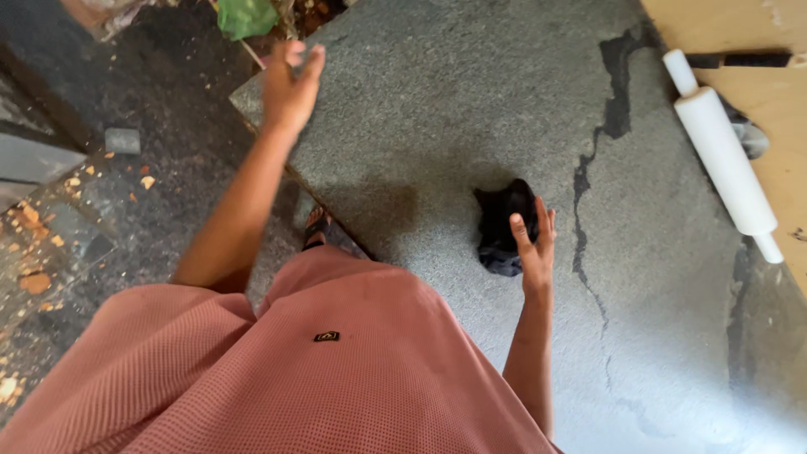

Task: The person wipes a gray countertop with a black cloth, moving the cloth back and forth across the surface. The person then picks up a white plastic bag and a metal scoop from a dough mixer and places them on the countertop.

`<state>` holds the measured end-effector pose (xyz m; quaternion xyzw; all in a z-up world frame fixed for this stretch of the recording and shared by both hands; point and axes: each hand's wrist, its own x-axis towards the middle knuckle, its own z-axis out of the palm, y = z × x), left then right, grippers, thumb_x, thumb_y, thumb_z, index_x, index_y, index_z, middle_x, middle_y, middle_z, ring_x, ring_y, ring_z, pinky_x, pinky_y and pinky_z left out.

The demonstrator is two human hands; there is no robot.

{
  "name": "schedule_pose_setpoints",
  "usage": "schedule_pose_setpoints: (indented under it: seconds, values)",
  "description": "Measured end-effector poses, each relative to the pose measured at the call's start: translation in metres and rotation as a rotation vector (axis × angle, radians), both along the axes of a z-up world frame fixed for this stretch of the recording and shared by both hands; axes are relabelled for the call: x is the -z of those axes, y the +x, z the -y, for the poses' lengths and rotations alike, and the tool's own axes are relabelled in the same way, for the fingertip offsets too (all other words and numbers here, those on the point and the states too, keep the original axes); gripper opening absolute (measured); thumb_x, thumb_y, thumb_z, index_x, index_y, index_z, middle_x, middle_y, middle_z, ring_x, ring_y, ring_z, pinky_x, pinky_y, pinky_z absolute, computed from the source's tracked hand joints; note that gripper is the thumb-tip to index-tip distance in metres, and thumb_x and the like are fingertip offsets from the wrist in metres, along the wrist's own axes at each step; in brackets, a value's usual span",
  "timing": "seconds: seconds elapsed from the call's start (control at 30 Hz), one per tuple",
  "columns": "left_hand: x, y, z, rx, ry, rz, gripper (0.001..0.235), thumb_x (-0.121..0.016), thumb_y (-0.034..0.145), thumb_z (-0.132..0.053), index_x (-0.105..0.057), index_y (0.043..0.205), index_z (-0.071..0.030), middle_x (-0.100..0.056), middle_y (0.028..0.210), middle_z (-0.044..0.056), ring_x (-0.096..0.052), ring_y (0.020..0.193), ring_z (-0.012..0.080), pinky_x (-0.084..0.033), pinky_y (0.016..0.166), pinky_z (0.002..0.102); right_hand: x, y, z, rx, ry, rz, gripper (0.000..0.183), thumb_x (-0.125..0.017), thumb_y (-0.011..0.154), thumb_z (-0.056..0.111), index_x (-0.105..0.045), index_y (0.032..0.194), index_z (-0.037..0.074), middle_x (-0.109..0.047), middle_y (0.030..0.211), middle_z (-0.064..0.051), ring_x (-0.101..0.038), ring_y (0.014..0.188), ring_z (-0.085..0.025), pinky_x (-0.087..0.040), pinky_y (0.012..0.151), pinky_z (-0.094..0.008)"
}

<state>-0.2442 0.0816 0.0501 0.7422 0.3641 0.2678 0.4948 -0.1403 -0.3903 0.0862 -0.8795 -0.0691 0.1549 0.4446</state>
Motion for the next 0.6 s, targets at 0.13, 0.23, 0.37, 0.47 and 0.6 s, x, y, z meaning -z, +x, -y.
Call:
schedule_pose_setpoints:
  seconds: [0.13,0.23,0.37,0.47,0.6]
  values:
    - [0.058,-0.053,-0.061,-0.131,0.702,-0.121,0.034,-0.067,0.108,-0.036,-0.069,0.119,-0.004,-0.067,0.120,0.021,-0.059,0.116,0.0432,-0.047,0.099,0.053,0.037,-0.006,-0.035,-0.017,-0.635,0.057,0.078,-0.058,0.090,0.068,-0.037,0.157,0.034,-0.012,0.170,-0.017,0.002,0.151,-0.049,-0.005,0.112,-0.074]
    - [0.098,-0.072,-0.078,-0.189,0.749,-0.246,0.032,-0.062,0.109,-0.032,-0.068,0.119,-0.003,-0.066,0.118,0.022,-0.058,0.114,0.0426,-0.044,0.092,0.053,0.061,-0.018,-0.091,-0.052,-0.800,0.314,0.071,-0.057,0.096,0.065,-0.041,0.157,0.033,-0.022,0.169,-0.019,-0.010,0.153,-0.048,-0.009,0.114,-0.075]
    - [0.119,-0.064,-0.068,-0.267,0.370,-0.142,0.033,-0.057,0.114,-0.035,-0.067,0.119,-0.003,-0.068,0.118,0.018,-0.061,0.113,0.0361,-0.046,0.101,0.049,0.073,-0.012,-0.161,-0.292,-0.657,0.556,0.065,-0.056,0.104,0.054,-0.044,0.160,0.025,-0.027,0.169,-0.020,-0.020,0.157,-0.046,-0.014,0.122,-0.071]
    - [0.109,-0.064,-0.064,-0.286,0.312,-0.089,0.034,-0.052,0.116,-0.032,-0.066,0.123,-0.002,-0.067,0.123,0.016,-0.060,0.116,0.0329,-0.045,0.102,0.046,0.079,0.042,-0.193,-0.447,-0.613,0.588,0.061,-0.056,0.104,0.050,-0.045,0.159,0.025,-0.030,0.169,-0.018,-0.020,0.158,-0.041,-0.013,0.124,-0.069]
    - [0.088,-0.060,-0.059,-0.372,0.219,0.068,0.033,-0.048,0.118,-0.029,-0.063,0.127,-0.001,-0.064,0.128,0.015,-0.059,0.120,0.0285,-0.045,0.106,0.041,0.086,0.159,-0.228,-0.437,-0.699,0.516,0.058,-0.049,0.111,0.044,-0.040,0.164,0.020,-0.034,0.166,-0.021,-0.017,0.158,-0.041,-0.009,0.125,-0.066]
